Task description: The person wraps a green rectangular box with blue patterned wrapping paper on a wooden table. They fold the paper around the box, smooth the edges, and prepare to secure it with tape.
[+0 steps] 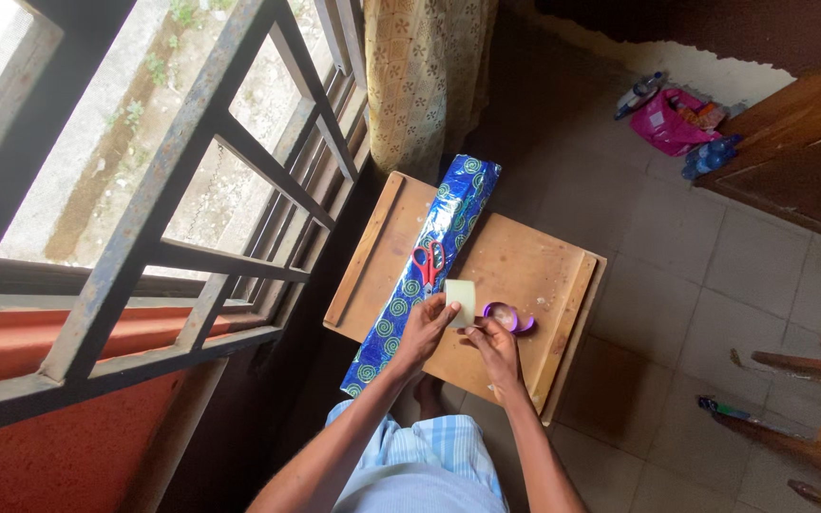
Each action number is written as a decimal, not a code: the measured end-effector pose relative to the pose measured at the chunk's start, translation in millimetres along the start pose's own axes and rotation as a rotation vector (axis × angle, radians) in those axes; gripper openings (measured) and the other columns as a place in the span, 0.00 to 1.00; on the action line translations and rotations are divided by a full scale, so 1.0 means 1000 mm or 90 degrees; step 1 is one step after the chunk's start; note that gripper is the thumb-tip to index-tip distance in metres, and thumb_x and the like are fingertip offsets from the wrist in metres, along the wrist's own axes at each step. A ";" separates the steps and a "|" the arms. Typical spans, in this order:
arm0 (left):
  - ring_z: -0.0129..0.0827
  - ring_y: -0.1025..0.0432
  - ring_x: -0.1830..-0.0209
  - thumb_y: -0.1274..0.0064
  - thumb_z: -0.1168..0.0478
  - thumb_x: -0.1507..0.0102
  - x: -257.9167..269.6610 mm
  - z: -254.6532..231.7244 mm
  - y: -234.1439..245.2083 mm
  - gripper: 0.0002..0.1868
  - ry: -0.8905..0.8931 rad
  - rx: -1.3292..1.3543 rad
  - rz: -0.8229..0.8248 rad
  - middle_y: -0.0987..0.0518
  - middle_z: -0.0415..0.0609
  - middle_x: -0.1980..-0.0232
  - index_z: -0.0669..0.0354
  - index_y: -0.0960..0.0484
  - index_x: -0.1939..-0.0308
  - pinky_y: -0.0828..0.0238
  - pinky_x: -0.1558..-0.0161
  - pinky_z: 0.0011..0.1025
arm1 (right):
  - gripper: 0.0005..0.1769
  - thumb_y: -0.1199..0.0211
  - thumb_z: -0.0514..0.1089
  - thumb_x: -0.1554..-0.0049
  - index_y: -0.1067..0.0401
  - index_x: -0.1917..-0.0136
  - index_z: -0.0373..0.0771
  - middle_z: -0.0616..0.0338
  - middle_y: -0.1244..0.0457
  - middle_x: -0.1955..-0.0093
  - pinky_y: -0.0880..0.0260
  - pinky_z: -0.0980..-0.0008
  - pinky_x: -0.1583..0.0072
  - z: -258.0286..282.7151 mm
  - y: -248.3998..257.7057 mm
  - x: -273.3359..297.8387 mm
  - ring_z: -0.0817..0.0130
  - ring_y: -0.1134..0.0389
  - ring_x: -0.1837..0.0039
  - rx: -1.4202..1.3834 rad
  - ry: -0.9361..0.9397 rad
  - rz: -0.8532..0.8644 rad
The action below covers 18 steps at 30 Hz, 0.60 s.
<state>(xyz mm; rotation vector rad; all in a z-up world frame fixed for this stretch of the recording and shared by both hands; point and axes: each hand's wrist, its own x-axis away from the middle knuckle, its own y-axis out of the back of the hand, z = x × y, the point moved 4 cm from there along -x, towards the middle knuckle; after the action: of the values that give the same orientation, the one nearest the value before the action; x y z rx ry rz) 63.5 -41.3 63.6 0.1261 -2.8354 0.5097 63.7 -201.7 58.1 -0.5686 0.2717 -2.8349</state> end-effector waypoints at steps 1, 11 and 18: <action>0.27 0.24 0.51 0.46 0.53 0.29 0.003 -0.003 0.001 0.22 -0.004 0.020 0.013 0.16 0.47 0.51 0.70 0.20 0.43 0.28 0.47 0.27 | 0.17 0.40 0.44 0.41 0.26 0.41 0.35 0.60 0.31 0.47 0.29 0.70 0.45 0.009 -0.002 0.004 0.73 0.30 0.46 0.002 -0.011 -0.027; 0.23 0.27 0.50 0.48 0.59 0.30 0.044 -0.042 0.011 0.16 0.036 0.116 0.072 0.18 0.42 0.49 0.65 0.22 0.42 0.31 0.46 0.25 | 0.19 0.33 0.48 0.41 0.21 0.44 0.32 0.65 0.32 0.54 0.38 0.77 0.51 0.069 -0.038 -0.005 0.81 0.38 0.54 0.174 0.084 -0.011; 0.23 0.28 0.47 0.50 0.65 0.32 0.044 -0.047 0.027 0.17 -0.010 0.128 0.060 0.19 0.43 0.47 0.65 0.23 0.40 0.33 0.43 0.27 | 0.17 0.30 0.46 0.43 0.21 0.46 0.31 0.66 0.32 0.57 0.37 0.79 0.55 0.058 -0.057 -0.003 0.83 0.37 0.58 0.164 0.086 -0.010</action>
<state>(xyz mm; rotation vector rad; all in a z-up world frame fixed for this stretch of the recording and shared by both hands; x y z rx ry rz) 28.2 -1.4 108.9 0.0338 -2.8091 0.8185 78.6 -154.6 122.7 -0.3278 -0.0763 -2.8639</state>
